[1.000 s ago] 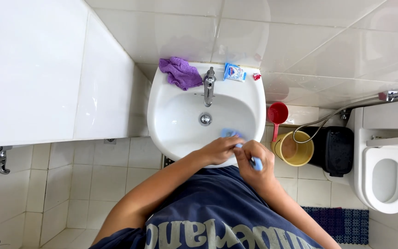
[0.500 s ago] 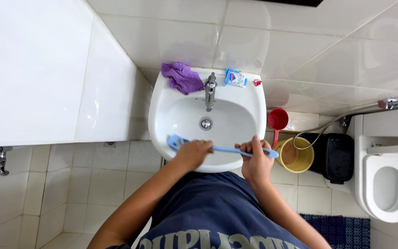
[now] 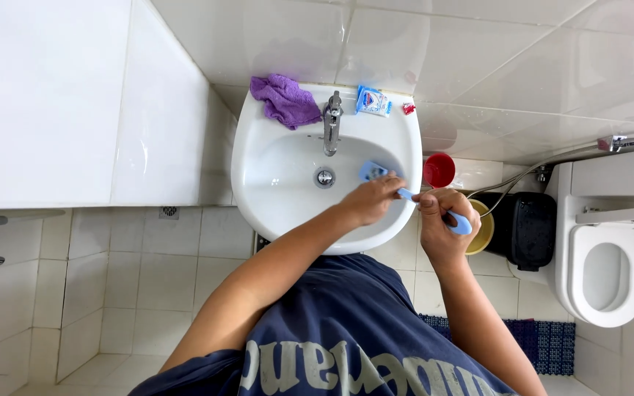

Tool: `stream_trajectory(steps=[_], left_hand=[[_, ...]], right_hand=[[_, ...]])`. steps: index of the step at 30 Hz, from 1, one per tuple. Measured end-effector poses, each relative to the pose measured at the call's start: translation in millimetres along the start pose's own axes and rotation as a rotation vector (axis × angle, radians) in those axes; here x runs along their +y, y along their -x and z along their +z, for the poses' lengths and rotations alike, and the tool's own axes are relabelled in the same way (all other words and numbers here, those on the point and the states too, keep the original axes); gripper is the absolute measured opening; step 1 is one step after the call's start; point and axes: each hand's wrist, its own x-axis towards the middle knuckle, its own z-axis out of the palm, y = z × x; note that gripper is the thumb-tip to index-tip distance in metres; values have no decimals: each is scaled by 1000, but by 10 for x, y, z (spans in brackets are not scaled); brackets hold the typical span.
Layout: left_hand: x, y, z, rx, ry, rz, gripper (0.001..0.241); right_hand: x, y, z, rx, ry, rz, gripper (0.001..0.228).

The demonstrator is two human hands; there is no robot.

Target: Scrubbing a bathroom sink using a cleaning brush and water.

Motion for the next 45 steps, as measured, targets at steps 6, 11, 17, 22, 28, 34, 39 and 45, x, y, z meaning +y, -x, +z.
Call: stream_trajectory(steps=[6, 11, 17, 22, 28, 34, 39, 45], left_hand=[[-153, 320, -1021, -366, -186, -301, 12], [-159, 556, -838, -234, -239, -206, 6], [259, 102, -378, -339, 49, -259, 16], [575, 144, -899, -716, -2, -415, 29], [511, 584, -1557, -687, -93, -552, 49], [358, 804, -1608, -328, -129, -432, 40], [353, 882, -1547, -372, 122, -407, 23], [10, 797, -1847, -126, -39, -95, 21]], right_hand=[[876, 589, 283, -50, -340, 290, 19], [409, 563, 212, -212, -166, 111, 19], [14, 388, -47, -19, -151, 73, 27], [447, 521, 28, 327, -641, 414, 33], [214, 467, 471, 158, -1292, 676, 34], [-75, 337, 487, -197, -1284, 545, 30], [-30, 454, 272, -370, -1166, 580, 31], [-84, 467, 491, -389, -1031, 273, 20]])
